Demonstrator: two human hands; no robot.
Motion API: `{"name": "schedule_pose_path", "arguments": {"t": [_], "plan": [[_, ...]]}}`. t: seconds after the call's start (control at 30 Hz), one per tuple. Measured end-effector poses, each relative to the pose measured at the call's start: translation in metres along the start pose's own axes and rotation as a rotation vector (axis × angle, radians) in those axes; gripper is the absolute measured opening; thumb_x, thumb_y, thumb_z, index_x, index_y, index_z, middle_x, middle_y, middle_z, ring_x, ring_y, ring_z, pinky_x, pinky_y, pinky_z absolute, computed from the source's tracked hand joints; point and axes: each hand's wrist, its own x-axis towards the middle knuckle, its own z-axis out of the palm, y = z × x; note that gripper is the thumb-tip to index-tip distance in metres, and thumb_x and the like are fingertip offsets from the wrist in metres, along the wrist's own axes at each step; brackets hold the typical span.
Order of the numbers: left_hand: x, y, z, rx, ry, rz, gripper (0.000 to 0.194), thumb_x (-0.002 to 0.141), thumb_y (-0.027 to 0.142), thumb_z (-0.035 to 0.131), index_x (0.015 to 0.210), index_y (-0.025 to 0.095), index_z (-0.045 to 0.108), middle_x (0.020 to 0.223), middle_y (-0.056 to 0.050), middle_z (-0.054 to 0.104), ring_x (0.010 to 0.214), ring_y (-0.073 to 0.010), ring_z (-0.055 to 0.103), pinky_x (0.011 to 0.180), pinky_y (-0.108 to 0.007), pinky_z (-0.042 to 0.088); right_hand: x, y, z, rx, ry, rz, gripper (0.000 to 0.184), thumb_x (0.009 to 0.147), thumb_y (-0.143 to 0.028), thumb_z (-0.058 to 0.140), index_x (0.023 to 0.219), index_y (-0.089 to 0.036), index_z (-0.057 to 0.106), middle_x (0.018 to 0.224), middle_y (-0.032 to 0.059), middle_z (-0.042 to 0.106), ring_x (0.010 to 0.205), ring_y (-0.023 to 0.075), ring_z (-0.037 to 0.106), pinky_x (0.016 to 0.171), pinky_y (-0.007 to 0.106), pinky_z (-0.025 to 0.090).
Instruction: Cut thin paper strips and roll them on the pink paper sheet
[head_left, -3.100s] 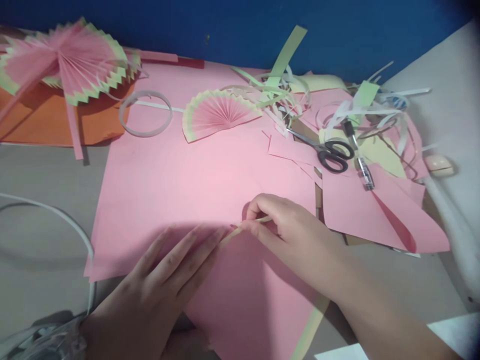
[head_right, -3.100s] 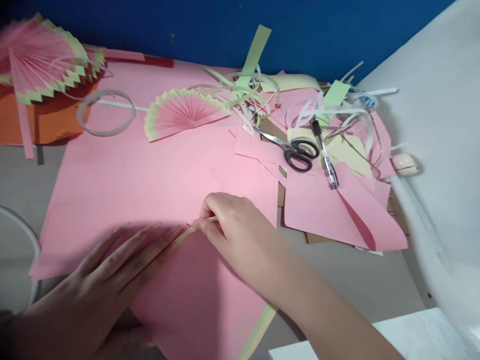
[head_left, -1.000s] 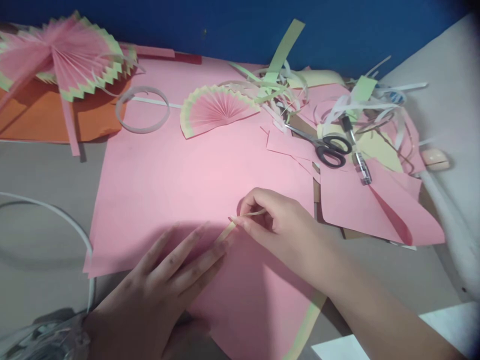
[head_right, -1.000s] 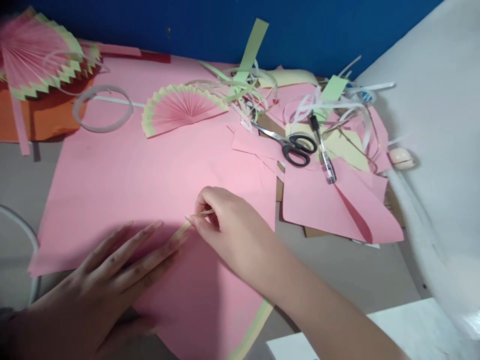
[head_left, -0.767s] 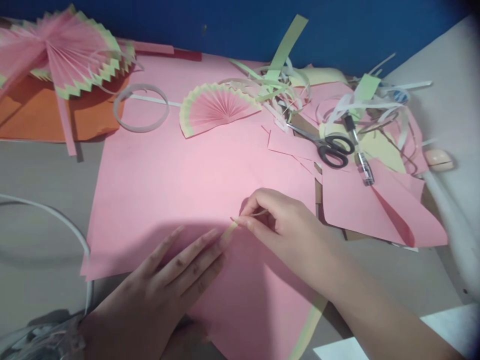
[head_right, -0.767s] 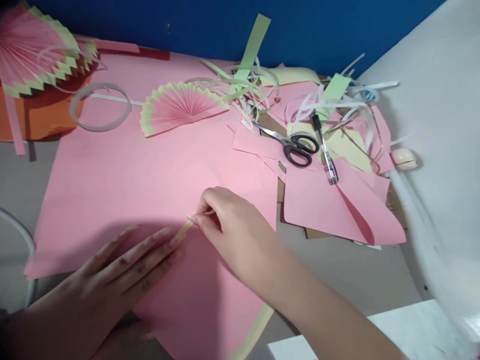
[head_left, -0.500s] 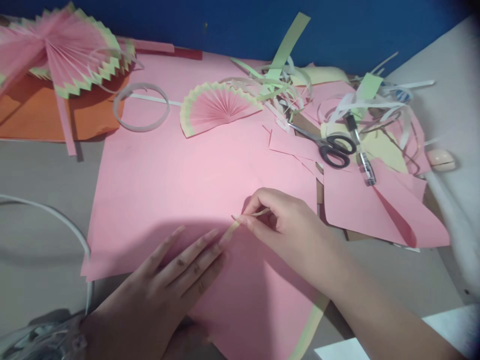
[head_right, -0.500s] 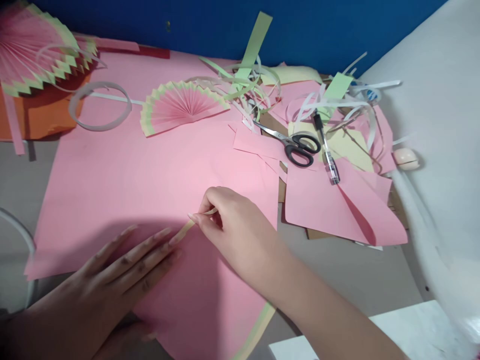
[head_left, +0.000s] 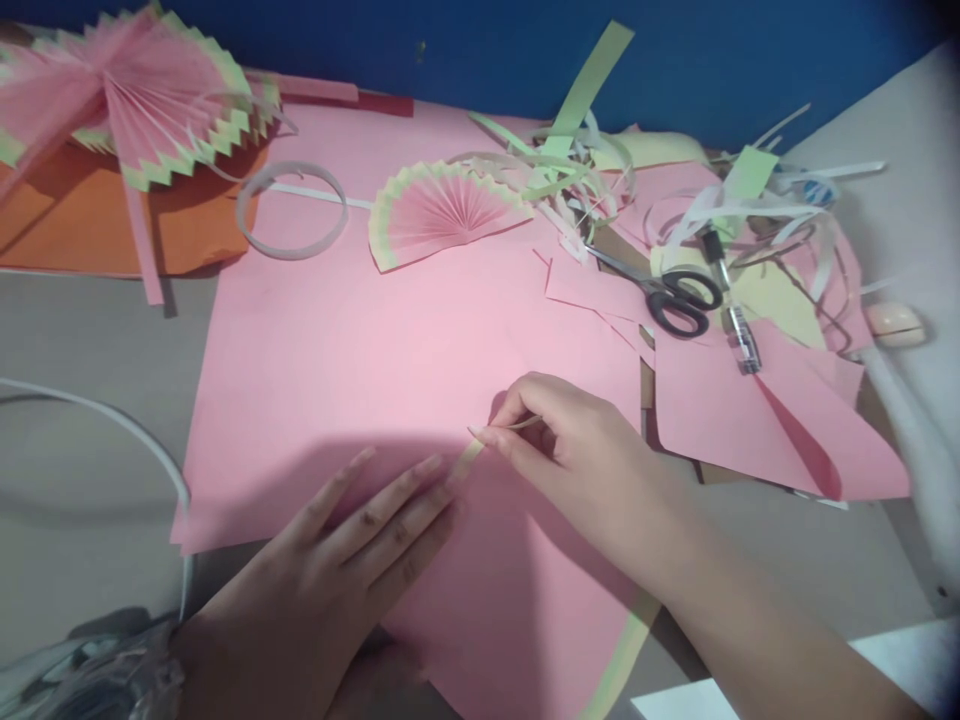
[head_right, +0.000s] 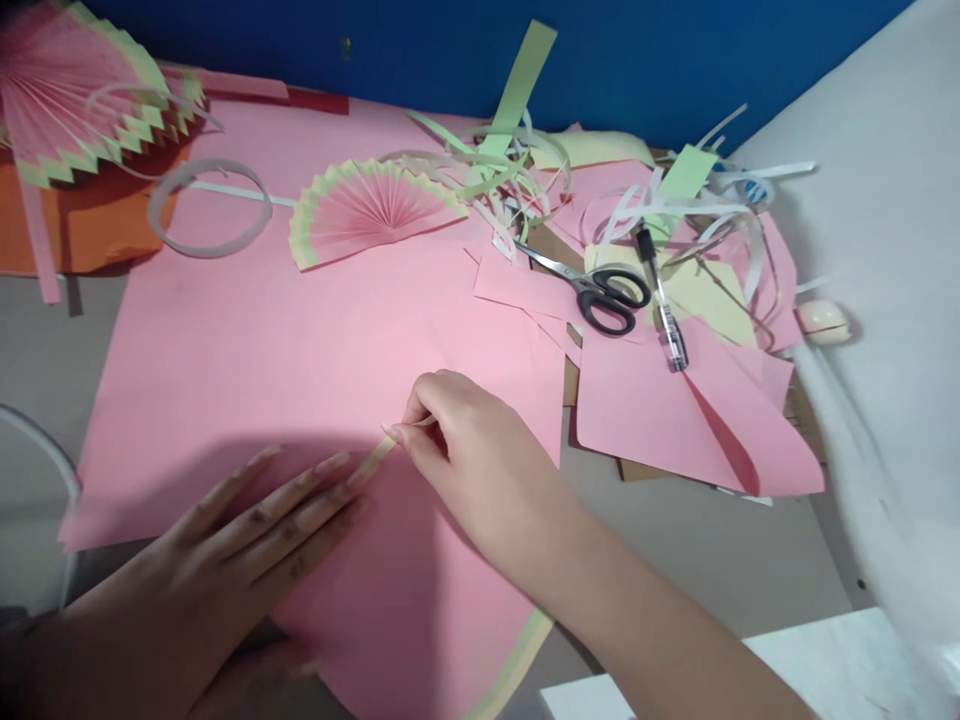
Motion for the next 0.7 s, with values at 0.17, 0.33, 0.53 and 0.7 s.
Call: {"name": "schedule_pose_path", "arguments": {"t": [0.17, 0.33, 0.53, 0.7], "plan": [[-0.001, 0.0012, 0.0005, 0.003, -0.001, -0.013, 0.073, 0.083, 0.059, 0.046, 0.14, 0.017, 0.034, 0.15, -0.005, 0.027, 0.139, -0.0194, 0.02, 0.114, -0.041, 0.002, -0.0003, -0.0008, -0.0002, -0.023, 0.003, 0.002, 0.014, 0.089, -0.024, 0.051, 0.075, -0.021, 0.049, 0.082, -0.0052, 0.059, 0.071, 0.0095, 0.055, 0.06, 0.024, 0.038], [-0.0005, 0.0004, 0.0, -0.006, -0.003, -0.011, 0.072, 0.083, 0.059, 0.046, 0.141, 0.018, 0.034, 0.151, -0.004, 0.025, 0.139, -0.0192, 0.02, 0.114, -0.04, 0.002, -0.0006, -0.0012, -0.0001, -0.026, 0.006, -0.001, 0.013, 0.089, -0.022, 0.052, 0.076, -0.021, 0.049, 0.083, -0.005, 0.06, 0.071, 0.0094, 0.055, 0.061, 0.023, 0.039], [0.0001, 0.001, -0.0007, -0.008, 0.01, -0.019, 0.074, 0.081, 0.06, 0.048, 0.14, 0.017, 0.035, 0.15, -0.004, 0.026, 0.139, -0.0189, 0.02, 0.114, -0.04, 0.002, -0.001, -0.0008, 0.0001, -0.06, 0.011, -0.008, 0.013, 0.089, -0.023, 0.052, 0.076, -0.021, 0.049, 0.082, -0.0056, 0.058, 0.072, 0.0089, 0.054, 0.061, 0.023, 0.038], [-0.0006, 0.0007, 0.0004, -0.001, 0.006, -0.025, 0.072, 0.082, 0.06, 0.047, 0.14, 0.018, 0.036, 0.15, -0.003, 0.027, 0.139, -0.0183, 0.019, 0.115, -0.04, 0.001, -0.0016, -0.0013, 0.0005, -0.074, 0.013, -0.029, 0.014, 0.09, -0.022, 0.051, 0.076, -0.021, 0.049, 0.082, -0.0053, 0.056, 0.072, 0.0084, 0.053, 0.062, 0.022, 0.039]]}}
